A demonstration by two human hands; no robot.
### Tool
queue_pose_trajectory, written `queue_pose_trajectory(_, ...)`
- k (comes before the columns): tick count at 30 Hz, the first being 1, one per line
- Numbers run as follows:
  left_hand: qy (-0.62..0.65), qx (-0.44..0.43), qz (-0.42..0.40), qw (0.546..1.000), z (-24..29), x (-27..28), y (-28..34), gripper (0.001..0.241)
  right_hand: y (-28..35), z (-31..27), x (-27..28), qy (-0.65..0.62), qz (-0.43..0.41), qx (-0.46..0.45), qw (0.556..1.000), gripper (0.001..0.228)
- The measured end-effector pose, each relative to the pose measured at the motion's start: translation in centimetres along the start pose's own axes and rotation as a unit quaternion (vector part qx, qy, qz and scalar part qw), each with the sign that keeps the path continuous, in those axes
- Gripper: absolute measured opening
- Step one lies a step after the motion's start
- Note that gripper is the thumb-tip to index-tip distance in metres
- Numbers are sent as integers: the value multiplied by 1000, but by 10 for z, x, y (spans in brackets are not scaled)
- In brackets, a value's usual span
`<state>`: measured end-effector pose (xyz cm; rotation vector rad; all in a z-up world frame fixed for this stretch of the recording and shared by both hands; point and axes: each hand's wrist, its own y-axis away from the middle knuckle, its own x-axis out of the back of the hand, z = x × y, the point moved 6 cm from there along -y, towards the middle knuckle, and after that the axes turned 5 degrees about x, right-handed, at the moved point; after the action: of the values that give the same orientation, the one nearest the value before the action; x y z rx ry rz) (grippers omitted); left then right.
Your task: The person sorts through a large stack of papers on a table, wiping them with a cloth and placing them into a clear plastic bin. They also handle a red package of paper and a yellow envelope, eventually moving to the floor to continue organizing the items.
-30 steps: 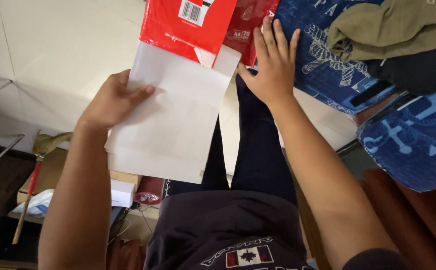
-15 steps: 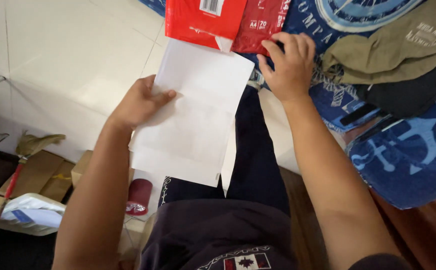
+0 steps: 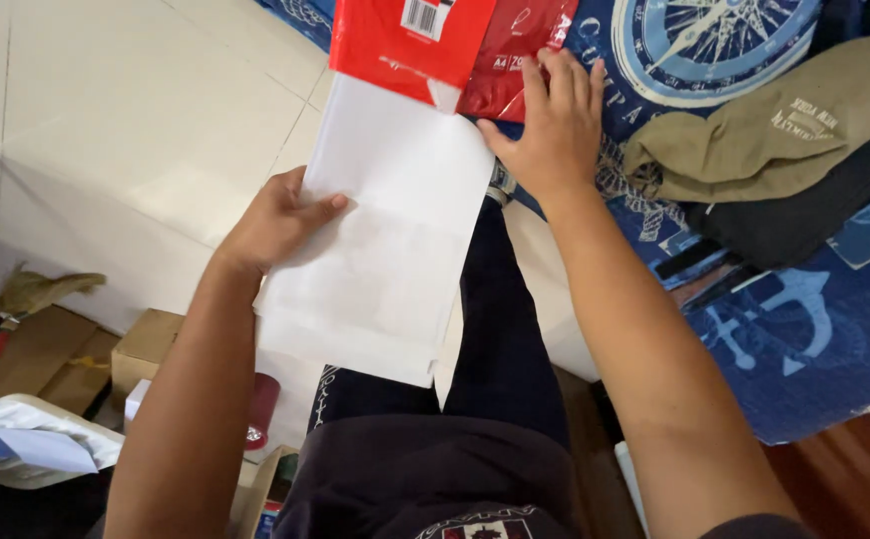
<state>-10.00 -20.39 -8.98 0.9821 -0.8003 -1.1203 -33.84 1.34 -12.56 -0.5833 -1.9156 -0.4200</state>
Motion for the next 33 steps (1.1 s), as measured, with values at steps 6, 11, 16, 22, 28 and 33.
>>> queue_pose_trajectory(6, -18, 15, 14, 1000, 6, 6, 7, 38, -14, 0, -17, 25, -36, -43, 998, 82)
queue_pose_trajectory(11, -4, 29, -3, 1000, 11, 7, 10, 39, -22, 2, -16, 21, -68, -60, 996, 86)
queue_pose_trajectory(16, 1, -12, -43, 999, 17, 5, 2, 36, -24, -3, -2, 14, -69, -47, 996, 69)
queue_pose_trajectory(22, -74, 1, -38, 996, 57, 9, -6, 36, -38, -4, 5, 13, -77, -108, 991, 59)
queue_pose_trajectory(28, -110, -9, -38, 993, 41, 17, -16, 37, -53, -5, 0, -26, -93, -184, 978, 121)
queue_pose_trajectory(33, -14, -35, -35, 999, 25, 14, -18, 36, -68, 0, -12, -24, -70, -178, 981, 125)
